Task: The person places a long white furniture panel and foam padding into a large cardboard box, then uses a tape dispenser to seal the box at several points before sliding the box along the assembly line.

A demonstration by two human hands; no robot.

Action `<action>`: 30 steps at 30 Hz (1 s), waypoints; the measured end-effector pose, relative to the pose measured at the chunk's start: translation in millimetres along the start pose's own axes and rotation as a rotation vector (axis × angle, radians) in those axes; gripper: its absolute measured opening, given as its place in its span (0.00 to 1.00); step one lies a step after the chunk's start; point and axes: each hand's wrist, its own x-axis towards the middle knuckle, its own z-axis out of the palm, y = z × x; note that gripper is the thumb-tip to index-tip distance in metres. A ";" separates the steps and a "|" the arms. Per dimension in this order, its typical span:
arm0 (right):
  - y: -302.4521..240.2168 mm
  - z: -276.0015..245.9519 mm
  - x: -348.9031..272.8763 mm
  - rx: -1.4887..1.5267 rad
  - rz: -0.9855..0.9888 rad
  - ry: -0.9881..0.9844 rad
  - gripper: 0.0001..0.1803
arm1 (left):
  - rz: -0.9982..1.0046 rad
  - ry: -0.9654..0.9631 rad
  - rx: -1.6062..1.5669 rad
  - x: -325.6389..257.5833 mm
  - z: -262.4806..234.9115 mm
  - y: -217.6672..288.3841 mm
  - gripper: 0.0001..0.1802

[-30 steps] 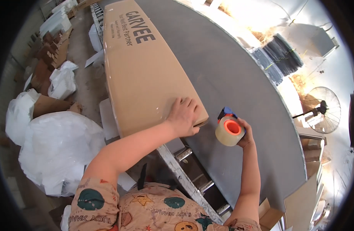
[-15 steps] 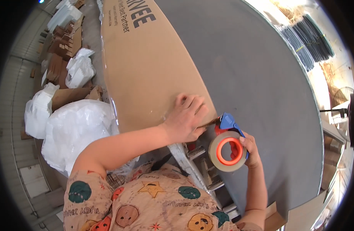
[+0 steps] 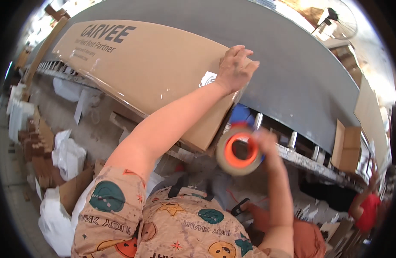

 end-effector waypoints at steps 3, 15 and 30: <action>26.8 98.6 -77.7 0.335 0.000 -0.001 0.33 | 0.095 -0.102 0.329 -3.8 -5.9 -0.4 0.34; 88.3 221.7 8.8 0.383 0.030 0.120 0.33 | 0.917 -1.438 0.976 -118.5 -90.4 66.5 0.22; 35.2 -74.0 69.4 -0.138 0.362 -0.303 0.34 | 0.241 -0.867 1.235 86.1 -27.5 -4.6 0.26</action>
